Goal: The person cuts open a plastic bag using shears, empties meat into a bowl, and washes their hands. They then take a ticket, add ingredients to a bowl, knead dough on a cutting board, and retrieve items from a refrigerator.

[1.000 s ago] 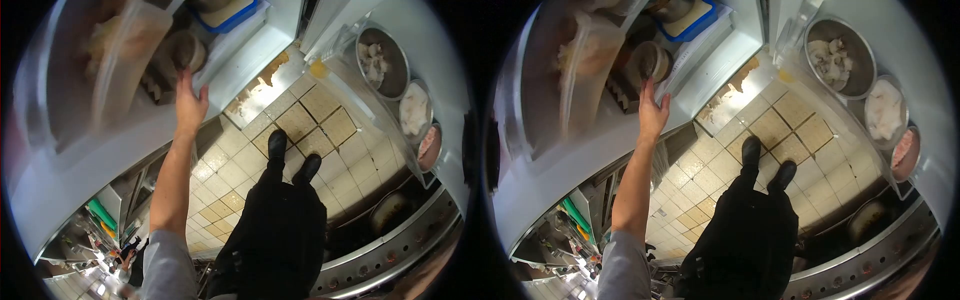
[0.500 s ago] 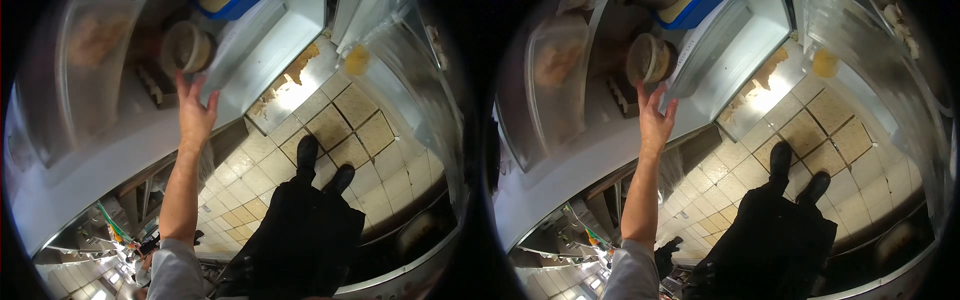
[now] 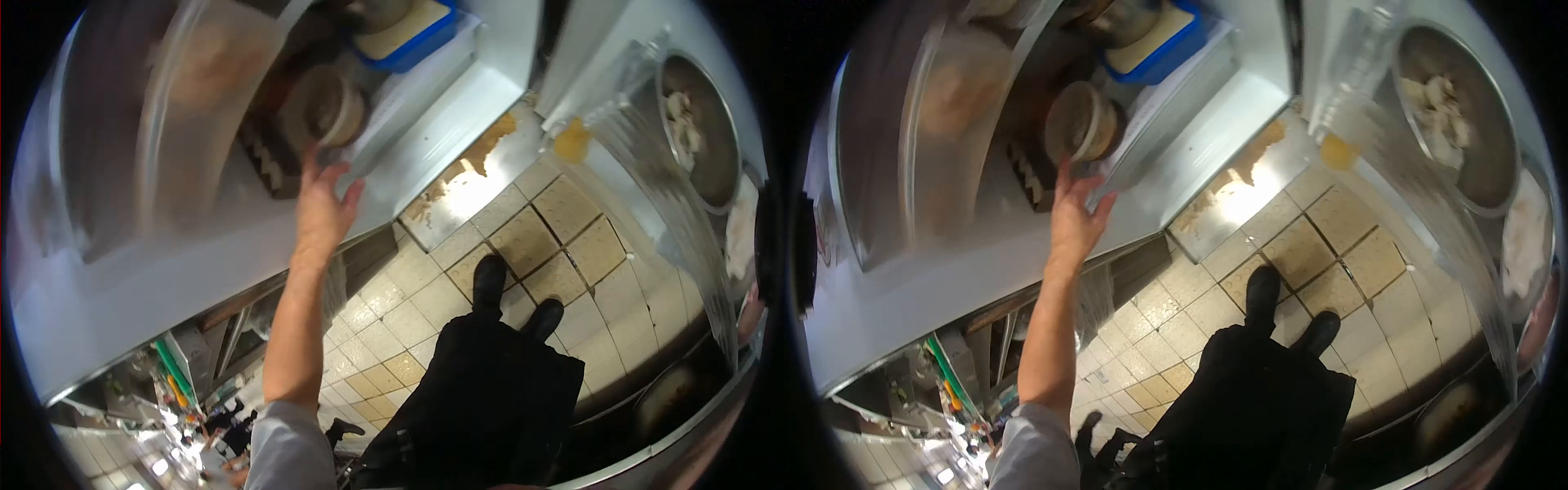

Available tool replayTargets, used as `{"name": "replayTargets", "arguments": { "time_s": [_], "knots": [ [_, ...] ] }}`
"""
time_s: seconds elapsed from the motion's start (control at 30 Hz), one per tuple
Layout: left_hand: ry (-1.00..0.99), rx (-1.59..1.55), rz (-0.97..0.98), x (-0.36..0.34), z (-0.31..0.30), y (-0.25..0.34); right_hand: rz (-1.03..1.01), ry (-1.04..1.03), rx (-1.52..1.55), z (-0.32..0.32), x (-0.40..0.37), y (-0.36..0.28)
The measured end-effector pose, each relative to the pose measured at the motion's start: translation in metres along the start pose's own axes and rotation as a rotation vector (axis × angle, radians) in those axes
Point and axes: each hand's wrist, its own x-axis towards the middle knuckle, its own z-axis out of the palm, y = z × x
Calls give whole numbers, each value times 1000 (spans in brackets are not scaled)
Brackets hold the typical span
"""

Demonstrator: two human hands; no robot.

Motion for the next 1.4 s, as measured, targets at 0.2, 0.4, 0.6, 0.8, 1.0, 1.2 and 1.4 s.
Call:
{"name": "replayTargets", "arguments": {
  "time_s": [0.2, 0.4, 0.6, 0.8, 1.0, 1.2, 1.4],
  "knots": [
    [107, -292, -95, 24, -20, 22, 0, 26, 54, -9, -16, 19],
    [224, -828, -199, 89, -2, 40, -3, 46, 62, -19, -17, 33],
    [249, -1247, -453, 210, 9, -8, 16, 68, 50, -22, -17, 37],
    [-243, -1199, -30, 360, 25, -175, 20, 75, 40, -13, -12, 34],
    [264, -1313, -467, 388, 34, -173, 27, 72, 26, 1, -9, 36],
    [352, -1370, -515, 378, 35, -163, 29, 71, 21, 12, -6, 35],
    [388, -1398, -519, 368, 36, -159, 28, 65, 15, 16, 0, 30]
  ]
}}
